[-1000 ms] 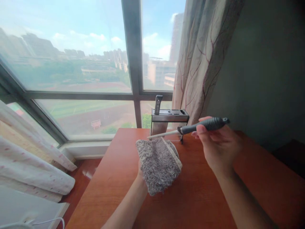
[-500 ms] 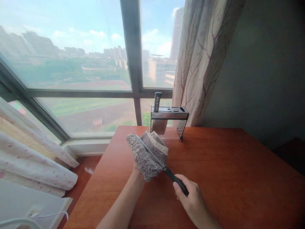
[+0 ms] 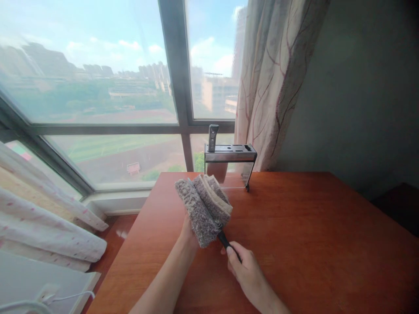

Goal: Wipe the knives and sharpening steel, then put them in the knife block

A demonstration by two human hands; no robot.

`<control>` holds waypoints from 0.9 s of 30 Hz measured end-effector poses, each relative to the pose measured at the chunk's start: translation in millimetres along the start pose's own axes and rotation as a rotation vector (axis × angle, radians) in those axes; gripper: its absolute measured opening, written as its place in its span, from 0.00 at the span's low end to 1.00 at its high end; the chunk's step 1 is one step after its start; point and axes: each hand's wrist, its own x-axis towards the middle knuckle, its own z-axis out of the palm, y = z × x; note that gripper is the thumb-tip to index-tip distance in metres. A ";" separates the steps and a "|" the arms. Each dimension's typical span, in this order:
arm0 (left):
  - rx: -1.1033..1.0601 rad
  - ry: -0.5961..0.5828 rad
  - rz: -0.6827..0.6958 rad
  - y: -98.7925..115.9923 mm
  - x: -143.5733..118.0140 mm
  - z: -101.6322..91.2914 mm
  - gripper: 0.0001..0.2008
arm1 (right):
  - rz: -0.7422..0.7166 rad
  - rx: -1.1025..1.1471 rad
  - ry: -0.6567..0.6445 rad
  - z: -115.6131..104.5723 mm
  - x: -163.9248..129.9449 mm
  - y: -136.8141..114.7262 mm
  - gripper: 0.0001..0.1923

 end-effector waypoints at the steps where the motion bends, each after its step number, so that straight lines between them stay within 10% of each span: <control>1: 0.000 0.001 -0.007 -0.5 -0.5 3.3 0.20 | 0.012 0.027 -0.004 -0.1 1.1 -0.4 0.27; 10: -0.003 0.091 0.037 -6.0 1.7 11.5 0.13 | 0.069 0.189 -0.111 -6.4 4.9 -18.8 0.26; 22: 0.006 -0.035 0.103 0.2 8.7 11.2 0.22 | -0.413 -0.667 0.134 3.8 -14.3 1.4 0.18; 27: -0.048 0.018 0.101 12.0 9.8 8.6 0.27 | -0.182 -0.284 -0.067 -5.3 -22.1 1.0 0.22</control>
